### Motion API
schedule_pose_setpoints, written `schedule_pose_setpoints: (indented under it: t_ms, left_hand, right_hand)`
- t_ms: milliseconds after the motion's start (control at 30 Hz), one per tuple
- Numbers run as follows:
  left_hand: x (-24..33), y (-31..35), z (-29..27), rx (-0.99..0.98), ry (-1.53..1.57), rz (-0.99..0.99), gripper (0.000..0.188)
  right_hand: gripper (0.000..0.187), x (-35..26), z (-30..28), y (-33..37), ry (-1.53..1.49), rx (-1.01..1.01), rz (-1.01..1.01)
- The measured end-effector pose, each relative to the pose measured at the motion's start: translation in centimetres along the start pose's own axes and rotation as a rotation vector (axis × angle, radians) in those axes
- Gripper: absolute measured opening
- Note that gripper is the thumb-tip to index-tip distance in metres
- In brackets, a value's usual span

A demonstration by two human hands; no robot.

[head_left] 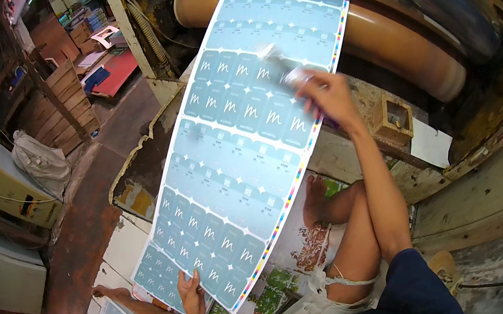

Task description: The person cuts sheets of printed packaging from a large roll using scissors, moving each cut section to the floor.

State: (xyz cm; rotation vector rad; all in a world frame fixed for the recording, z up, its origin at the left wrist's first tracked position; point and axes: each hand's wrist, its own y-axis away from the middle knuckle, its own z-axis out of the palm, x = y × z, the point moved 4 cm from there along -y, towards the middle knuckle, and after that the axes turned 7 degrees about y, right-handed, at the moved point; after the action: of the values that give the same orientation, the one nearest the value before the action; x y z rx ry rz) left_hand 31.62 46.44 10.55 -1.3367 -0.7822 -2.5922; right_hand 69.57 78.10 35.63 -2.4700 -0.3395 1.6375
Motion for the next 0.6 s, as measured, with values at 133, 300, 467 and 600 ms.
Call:
schedule_pose_setpoints:
  t_ms: [133,300,467,600]
  left_hand:
    - [1.3,0.9,-3.8,-0.048,-0.054,0.067,0.057]
    - [0.5,2.3,-9.0,-0.031,-0.052,0.04,0.056]
    - [0.7,4.7,-10.2,0.022,0.008,0.045,0.051]
    - [1.3,5.7,-11.7,-0.059,-0.057,0.036,0.05]
  right_hand:
    - [0.037,3.7,-7.6,-0.1,-0.256,0.729,-0.12]
    - [0.036,7.6,-8.9,1.7,-0.256,0.794,-0.046]
    - [0.038,7.1,-7.4,1.9,-0.146,0.623,0.002]
    - [0.037,8.6,-7.4,0.2,-0.094,0.512,0.024]
